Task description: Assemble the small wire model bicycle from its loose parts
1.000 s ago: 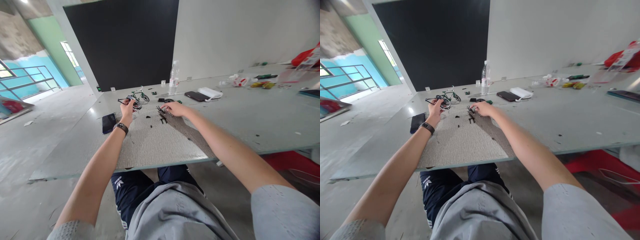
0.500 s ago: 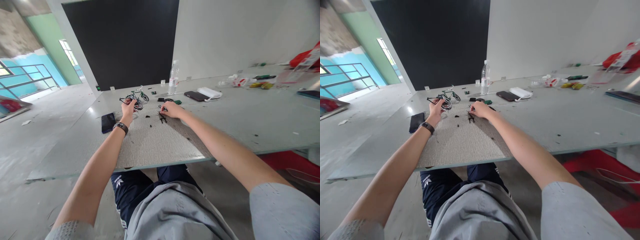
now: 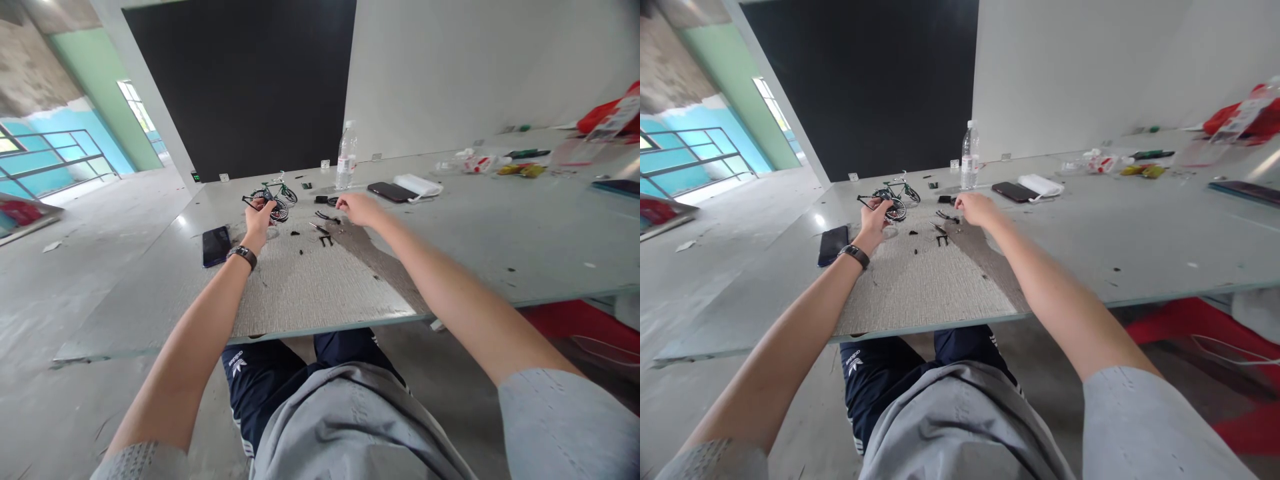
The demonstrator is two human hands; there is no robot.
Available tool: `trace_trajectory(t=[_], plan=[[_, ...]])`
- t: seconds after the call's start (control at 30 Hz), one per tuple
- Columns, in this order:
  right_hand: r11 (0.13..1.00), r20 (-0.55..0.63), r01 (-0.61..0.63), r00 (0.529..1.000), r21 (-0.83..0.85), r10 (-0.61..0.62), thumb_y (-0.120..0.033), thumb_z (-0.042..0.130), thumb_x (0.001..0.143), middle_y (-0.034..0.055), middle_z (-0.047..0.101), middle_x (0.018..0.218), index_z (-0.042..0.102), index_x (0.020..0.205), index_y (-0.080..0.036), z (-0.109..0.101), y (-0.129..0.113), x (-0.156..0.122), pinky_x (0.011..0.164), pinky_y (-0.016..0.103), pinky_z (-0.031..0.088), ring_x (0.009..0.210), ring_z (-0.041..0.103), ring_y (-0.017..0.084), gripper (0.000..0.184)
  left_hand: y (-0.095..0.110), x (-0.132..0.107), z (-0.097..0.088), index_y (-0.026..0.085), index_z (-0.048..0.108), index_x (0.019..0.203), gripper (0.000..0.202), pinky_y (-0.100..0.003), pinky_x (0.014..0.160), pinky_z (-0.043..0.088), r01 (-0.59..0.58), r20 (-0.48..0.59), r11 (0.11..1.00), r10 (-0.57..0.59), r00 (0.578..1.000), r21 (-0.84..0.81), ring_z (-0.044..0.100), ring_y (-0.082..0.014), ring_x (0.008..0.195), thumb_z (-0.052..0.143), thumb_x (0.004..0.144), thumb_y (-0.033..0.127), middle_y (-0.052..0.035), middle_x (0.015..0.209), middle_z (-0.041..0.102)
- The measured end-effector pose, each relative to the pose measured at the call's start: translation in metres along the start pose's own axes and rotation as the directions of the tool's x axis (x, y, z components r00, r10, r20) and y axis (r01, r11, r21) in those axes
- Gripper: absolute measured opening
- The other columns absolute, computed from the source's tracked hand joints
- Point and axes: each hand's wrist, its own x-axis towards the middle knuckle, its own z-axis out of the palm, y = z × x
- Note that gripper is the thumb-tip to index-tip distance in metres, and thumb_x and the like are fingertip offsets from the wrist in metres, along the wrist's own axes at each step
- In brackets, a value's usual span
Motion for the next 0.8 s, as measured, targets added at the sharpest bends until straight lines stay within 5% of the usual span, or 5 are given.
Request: trace_trajectory(t=[0.33, 0.57, 0.8], plan=[[0.993, 0.167, 0.08, 0.982, 0.081, -0.093, -0.026, 0.076, 0.097, 0.0104, 0.083, 0.12, 0.08, 0.109, -0.023, 0.005, 0.0, 0.004, 0.092, 0.039, 0.055, 0.108, 0.076, 0.027, 0.013, 0.001, -0.003, 0.0, 0.021, 0.064, 0.097, 0.023, -0.02, 0.045, 0.037, 0.004, 0.029, 1.0, -0.004, 1.0, 0.012, 0.066, -0.0101, 0.062, 0.085, 0.087, 0.018, 0.0001, 0.083, 0.069], [0.996, 0.198, 0.063, 0.979, -0.062, -0.049, -0.026, 0.067, 0.102, 0.0108, 0.077, 0.125, 0.078, 0.099, -0.025, 0.008, -0.009, 0.005, 0.073, 0.035, 0.043, 0.104, 0.07, 0.027, 0.012, 0.006, -0.006, -0.001, 0.02, 0.063, 0.099, 0.022, -0.02, 0.047, 0.041, 0.017, 0.031, 0.997, -0.02, 0.999, 0.08, 0.065, -0.0092, 0.062, 0.083, 0.089, 0.018, 0.0022, 0.081, 0.066], [0.994, 0.193, 0.077, 0.979, -0.074, -0.061, -0.004, 0.062, 0.09, 0.0141, 0.068, 0.119, 0.068, 0.098, -0.021, 0.012, -0.016, 0.001, 0.073, 0.034, 0.04, 0.09, 0.063, 0.023, 0.02, 0.006, -0.006, 0.0, 0.021, 0.061, 0.099, 0.021, -0.021, 0.045, 0.038, 0.024, 0.036, 0.998, -0.026, 0.999, 0.053, 0.067, -0.0092, 0.06, 0.08, 0.09, 0.015, 0.0036, 0.08, 0.066]])
